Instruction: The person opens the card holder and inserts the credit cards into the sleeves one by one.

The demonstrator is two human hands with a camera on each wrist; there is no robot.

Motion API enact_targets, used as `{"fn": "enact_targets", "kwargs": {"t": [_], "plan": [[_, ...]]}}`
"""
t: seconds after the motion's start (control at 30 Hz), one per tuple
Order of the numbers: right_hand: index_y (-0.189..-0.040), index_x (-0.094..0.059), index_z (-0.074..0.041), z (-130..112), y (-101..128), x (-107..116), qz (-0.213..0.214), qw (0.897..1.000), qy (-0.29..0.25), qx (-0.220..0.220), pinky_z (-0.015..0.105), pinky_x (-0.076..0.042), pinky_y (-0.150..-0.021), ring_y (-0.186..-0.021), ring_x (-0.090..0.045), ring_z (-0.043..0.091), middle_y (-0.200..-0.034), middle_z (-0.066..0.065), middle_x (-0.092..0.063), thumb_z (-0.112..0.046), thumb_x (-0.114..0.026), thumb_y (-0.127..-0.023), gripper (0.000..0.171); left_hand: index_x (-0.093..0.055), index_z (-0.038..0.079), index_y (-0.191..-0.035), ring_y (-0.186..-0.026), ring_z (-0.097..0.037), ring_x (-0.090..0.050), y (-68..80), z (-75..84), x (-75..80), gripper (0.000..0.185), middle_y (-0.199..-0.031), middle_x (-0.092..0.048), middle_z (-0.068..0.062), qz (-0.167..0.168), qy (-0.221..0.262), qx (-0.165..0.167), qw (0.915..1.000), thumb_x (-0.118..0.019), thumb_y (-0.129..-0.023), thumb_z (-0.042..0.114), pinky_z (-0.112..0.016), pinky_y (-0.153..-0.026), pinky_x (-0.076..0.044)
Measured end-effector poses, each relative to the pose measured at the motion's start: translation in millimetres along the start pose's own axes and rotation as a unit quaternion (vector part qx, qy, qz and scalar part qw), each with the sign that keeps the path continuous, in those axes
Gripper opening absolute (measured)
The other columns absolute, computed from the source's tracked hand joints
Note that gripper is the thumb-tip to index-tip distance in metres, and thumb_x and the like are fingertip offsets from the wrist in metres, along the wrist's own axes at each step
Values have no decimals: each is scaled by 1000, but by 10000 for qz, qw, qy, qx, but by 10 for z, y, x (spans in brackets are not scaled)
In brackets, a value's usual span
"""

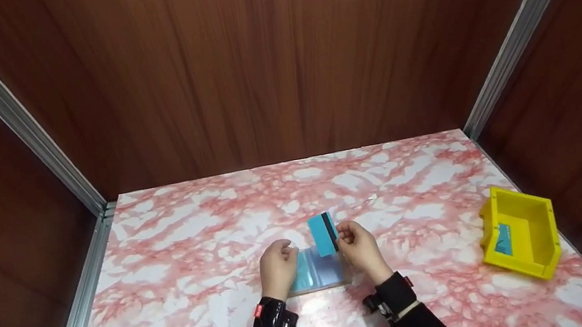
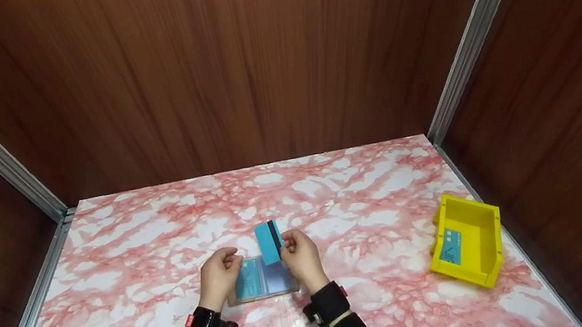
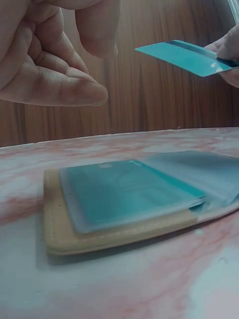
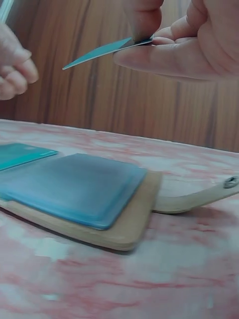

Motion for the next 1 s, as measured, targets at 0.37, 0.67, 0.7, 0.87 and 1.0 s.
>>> {"fn": "enact_targets", "kwargs": {"t": [0.37, 0.67, 0.7, 0.87, 1.0], "plan": [[-111, -58, 11, -125, 98, -191, -548, 9967, -593, 103, 30, -56, -67, -79, -57, 19, -92, 15, -60, 9, -60, -88, 22, -68, -4, -109, -82, -25, -69, 26, 116, -100, 23, -89, -70, -8, -82, 622, 67, 9980, -71, -87, 4, -36, -76, -56], [-109, -60, 7, -60, 129, -275, -660, 9963, -548, -36, 27, -55, -67, -80, -58, 17, -91, 9, -59, 3, -63, -88, 22, -65, -5, -114, -87, -28, -69, 44, 117, -133, 29, -96, -69, -13, -104, 669, 256, 9974, -71, -87, 2, -39, -78, -56], [-110, -60, 7, -59, 132, -283, -682, 9962, -530, -59, 28, -56, -67, -79, -59, 17, -91, 9, -59, 3, -63, -89, 21, -65, -5, -115, -87, -28, -68, 46, 115, -133, 29, -95, -68, -13, -98, 658, 256, 9975, -71, -88, 2, -39, -77, -56], [-110, -60, 7, -56, 139, -307, -782, 9957, -501, -34, 34, -58, -68, -79, -61, 17, -91, 10, -60, 3, -64, -90, 21, -65, -4, -114, -84, -26, -67, 51, 112, -127, 28, -92, -67, -10, -45, 664, 189, 9976, -71, -87, 1, -39, -74, -55], [-108, -60, 8, -65, 133, -307, -789, 9959, -445, 37, 28, -55, -69, -80, -60, 18, -91, 12, -62, 5, -64, -88, 21, -65, -4, -114, -83, -25, -66, 61, 110, -116, 27, -92, -67, -10, -14, 677, 176, 9975, -71, -87, 0, -39, -73, -55]]}}
Point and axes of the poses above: each hand's wrist, its own y-axis away from the middle knuckle, its own x-axis out of the back of the hand, z = x × y, the point moved 8 cm from there along -y, towards the middle knuckle
